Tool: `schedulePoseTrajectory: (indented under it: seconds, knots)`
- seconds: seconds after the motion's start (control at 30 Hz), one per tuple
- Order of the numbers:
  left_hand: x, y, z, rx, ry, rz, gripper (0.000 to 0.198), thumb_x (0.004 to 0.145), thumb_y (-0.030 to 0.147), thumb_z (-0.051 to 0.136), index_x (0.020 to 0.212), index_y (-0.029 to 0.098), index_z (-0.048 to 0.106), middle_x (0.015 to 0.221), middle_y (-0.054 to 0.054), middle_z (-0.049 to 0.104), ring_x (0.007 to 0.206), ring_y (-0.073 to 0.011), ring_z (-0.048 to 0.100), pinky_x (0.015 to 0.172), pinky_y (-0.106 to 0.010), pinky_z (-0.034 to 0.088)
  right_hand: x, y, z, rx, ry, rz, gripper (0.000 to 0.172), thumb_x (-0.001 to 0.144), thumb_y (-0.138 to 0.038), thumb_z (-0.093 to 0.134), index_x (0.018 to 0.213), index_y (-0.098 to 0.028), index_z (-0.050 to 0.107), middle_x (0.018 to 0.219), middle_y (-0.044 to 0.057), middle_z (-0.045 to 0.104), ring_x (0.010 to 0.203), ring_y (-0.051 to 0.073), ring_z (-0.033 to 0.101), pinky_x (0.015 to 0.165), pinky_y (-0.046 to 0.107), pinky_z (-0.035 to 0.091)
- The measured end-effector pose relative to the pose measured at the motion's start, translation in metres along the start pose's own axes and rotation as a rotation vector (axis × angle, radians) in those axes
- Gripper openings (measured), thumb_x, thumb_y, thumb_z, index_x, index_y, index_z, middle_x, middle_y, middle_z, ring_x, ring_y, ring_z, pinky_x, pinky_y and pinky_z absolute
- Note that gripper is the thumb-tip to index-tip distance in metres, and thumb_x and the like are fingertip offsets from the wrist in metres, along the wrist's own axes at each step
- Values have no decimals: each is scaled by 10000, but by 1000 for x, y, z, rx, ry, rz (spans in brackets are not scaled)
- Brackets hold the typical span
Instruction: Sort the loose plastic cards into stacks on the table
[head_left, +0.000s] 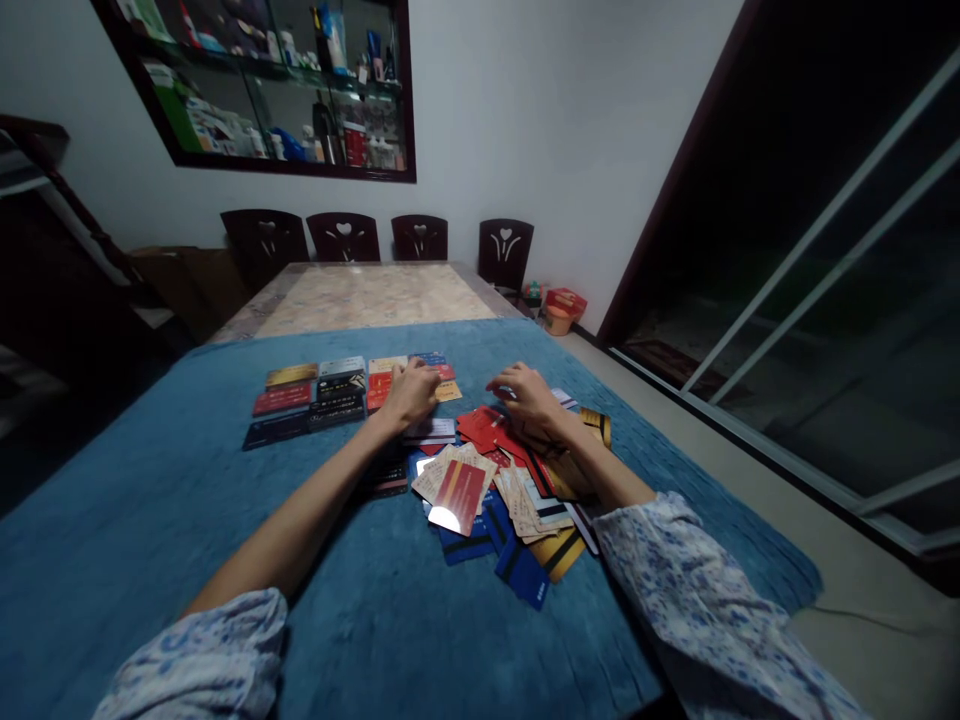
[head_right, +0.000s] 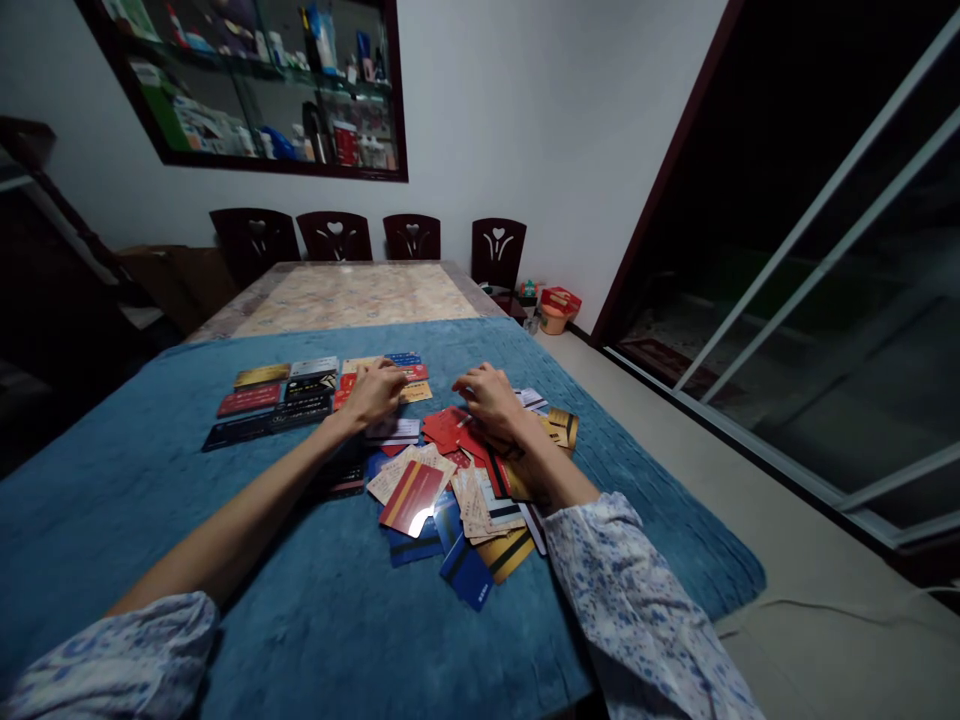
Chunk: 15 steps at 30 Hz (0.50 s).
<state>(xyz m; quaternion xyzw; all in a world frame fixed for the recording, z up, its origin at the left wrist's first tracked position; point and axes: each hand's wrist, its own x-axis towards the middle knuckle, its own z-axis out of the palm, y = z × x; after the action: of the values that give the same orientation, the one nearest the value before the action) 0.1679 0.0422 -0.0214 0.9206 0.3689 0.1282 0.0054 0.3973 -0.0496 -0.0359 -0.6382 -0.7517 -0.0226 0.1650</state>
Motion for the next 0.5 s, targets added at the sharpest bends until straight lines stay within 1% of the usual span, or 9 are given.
schedulePoseTrajectory:
  seconds: [0.13,0.23,0.33,0.5]
  knots:
    - [-9,10,8,-23,66,63,249,835,74,489,859,171,717,1100,-126,737,1233,-322,502,959,-503,382,-19,1,4,75,115,-51,240,957,-192,546,1016,-210,778,998,85,754,994,233,569,853,334,399]
    - [-18,21,12,-25,64,116,239,823,65,513,861,165,726,1098,-135,739,1249,-341,487,968,-527,372,-27,-1,6,90,154,-64,228,955,-193,556,999,-212,780,954,85,748,974,233,567,836,338,404]
    - [-26,34,14,-24,39,177,230,847,85,519,872,170,732,1084,-129,742,1246,-334,488,966,-515,372,-29,-5,9,81,162,-66,218,955,-203,565,995,-221,778,937,85,740,974,235,562,821,343,407]
    - [-34,51,14,-33,18,232,230,892,141,515,861,167,741,1024,-130,741,1171,-317,513,959,-516,371,-32,-9,15,44,115,-78,164,944,-262,624,1022,-223,762,1017,90,735,1002,239,547,826,350,410]
